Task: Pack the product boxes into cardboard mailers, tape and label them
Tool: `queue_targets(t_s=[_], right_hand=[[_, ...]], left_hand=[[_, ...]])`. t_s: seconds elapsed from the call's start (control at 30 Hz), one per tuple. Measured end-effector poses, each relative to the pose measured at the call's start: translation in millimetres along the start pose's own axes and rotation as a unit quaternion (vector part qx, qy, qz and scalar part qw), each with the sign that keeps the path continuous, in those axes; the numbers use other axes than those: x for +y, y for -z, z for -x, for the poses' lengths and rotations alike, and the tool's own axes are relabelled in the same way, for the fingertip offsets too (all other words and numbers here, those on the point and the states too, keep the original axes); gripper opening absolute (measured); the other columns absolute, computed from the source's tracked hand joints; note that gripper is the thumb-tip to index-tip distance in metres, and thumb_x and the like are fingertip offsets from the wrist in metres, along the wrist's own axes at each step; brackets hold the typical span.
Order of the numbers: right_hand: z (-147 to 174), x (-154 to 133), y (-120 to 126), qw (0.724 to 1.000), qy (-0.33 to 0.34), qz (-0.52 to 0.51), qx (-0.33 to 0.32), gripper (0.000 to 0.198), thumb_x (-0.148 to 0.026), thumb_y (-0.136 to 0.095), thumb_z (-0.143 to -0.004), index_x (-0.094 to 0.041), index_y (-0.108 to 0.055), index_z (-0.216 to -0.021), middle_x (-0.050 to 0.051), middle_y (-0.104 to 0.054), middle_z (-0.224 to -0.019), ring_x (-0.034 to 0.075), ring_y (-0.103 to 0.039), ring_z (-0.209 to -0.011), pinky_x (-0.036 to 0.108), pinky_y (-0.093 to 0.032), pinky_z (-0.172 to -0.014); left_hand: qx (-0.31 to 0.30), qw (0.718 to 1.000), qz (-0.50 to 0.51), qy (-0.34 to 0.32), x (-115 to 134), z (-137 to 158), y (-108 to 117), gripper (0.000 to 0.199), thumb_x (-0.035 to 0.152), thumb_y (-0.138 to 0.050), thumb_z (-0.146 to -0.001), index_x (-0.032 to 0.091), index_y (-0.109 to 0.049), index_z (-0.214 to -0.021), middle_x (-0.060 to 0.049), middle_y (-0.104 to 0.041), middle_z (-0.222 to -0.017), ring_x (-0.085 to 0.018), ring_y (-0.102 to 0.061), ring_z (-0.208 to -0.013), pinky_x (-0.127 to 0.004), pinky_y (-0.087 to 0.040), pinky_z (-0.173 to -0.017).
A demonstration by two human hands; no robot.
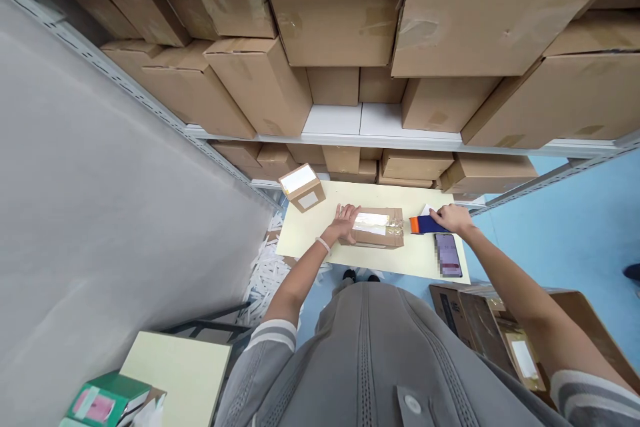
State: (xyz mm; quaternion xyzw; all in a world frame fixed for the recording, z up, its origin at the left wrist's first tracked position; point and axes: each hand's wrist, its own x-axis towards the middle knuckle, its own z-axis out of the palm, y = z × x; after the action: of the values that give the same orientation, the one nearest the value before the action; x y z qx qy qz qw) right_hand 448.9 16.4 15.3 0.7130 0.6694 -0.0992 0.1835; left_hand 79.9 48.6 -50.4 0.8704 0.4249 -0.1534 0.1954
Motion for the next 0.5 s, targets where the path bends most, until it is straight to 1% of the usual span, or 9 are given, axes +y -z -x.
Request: queue_targets(t_s=[0.07,0.17,0.27,0.37,0.43,0.5], right_hand=[[-6.0,-13.4,-0.6,1.000,0.007,-0.008,0.001,0.057,-0.049,-0.036,-0.096,-0.011,-0.078,-0.089,0.023,-0.072,-0.101,0.032,-0.067,-0.099,0.037,-0.044,-0.080],[-12.4,-30.5,-1.5,1.000,0.014,-0.024,0.005,0.055,-0.047,-0.038,-0.095,-0.009,-0.077,-0.088,0.023,-0.072,-0.099,0.032,-0.068,-0.099,0.038,-0.043,-0.082],[-17.1,-39.7,-3.8,0.999,-0.008,-0.045,0.001,0.054,-0.047,-0.039,-0.094,-0.009,-0.077,-0.092,0.023,-0.072,-0.100,0.032,-0.068,-0.099,0.038,-0.044,-0.081],[-21.9,-42.3,-7.7,0.995,-0.062,-0.083,-0.011,0.052,-0.046,-0.041,-0.091,-0.007,-0.075,-0.099,0.024,-0.071,-0.105,0.033,-0.068,-0.099,0.038,-0.046,-0.080],[-24.1,-41.3,-11.4,0.985,-0.115,-0.127,-0.021,0.050,-0.045,-0.046,-0.087,-0.008,-0.074,-0.103,0.023,-0.070,-0.107,0.032,-0.067,-0.099,0.036,-0.047,-0.078],[-23.1,-38.3,-16.8,0.973,-0.159,-0.163,-0.031,0.046,-0.042,-0.050,-0.084,-0.008,-0.073,-0.104,0.023,-0.071,-0.104,0.031,-0.068,-0.095,0.035,-0.048,-0.075]], left_hand=[[-0.003,1.000,0.006,0.001,1.4,0.6,1.4,0.150,0.053,-0.082,-0.044,0.011,0.010,-0.155,-0.026,-0.004,-0.162,-0.043,0.005,-0.150,-0.061,0.013,-0.115],[-0.007,1.000,0.020,-0.003,2.2,0.9,2.9,0.154,0.054,-0.083,-0.043,0.008,0.012,-0.154,-0.028,-0.002,-0.162,-0.044,0.007,-0.149,-0.061,0.013,-0.116],[-0.009,1.000,0.027,-0.006,1.0,0.3,2.1,0.155,0.057,-0.083,-0.043,0.007,0.012,-0.154,-0.030,0.000,-0.161,-0.044,0.008,-0.149,-0.059,0.011,-0.117],[-0.006,1.000,0.025,-0.011,-0.6,-0.1,0.1,0.152,0.055,-0.081,-0.043,0.008,0.013,-0.154,-0.028,0.000,-0.162,-0.043,0.009,-0.149,-0.059,0.010,-0.117],[-0.002,1.000,0.019,-0.014,-1.1,0.2,-0.8,0.148,0.052,-0.080,-0.045,0.008,0.012,-0.154,-0.028,0.000,-0.162,-0.043,0.008,-0.149,-0.059,0.009,-0.117],[0.000,1.000,0.013,-0.013,-1.0,0.9,-1.2,0.146,0.050,-0.079,-0.046,0.008,0.010,-0.154,-0.028,0.001,-0.162,-0.042,0.008,-0.149,-0.059,0.009,-0.117]])
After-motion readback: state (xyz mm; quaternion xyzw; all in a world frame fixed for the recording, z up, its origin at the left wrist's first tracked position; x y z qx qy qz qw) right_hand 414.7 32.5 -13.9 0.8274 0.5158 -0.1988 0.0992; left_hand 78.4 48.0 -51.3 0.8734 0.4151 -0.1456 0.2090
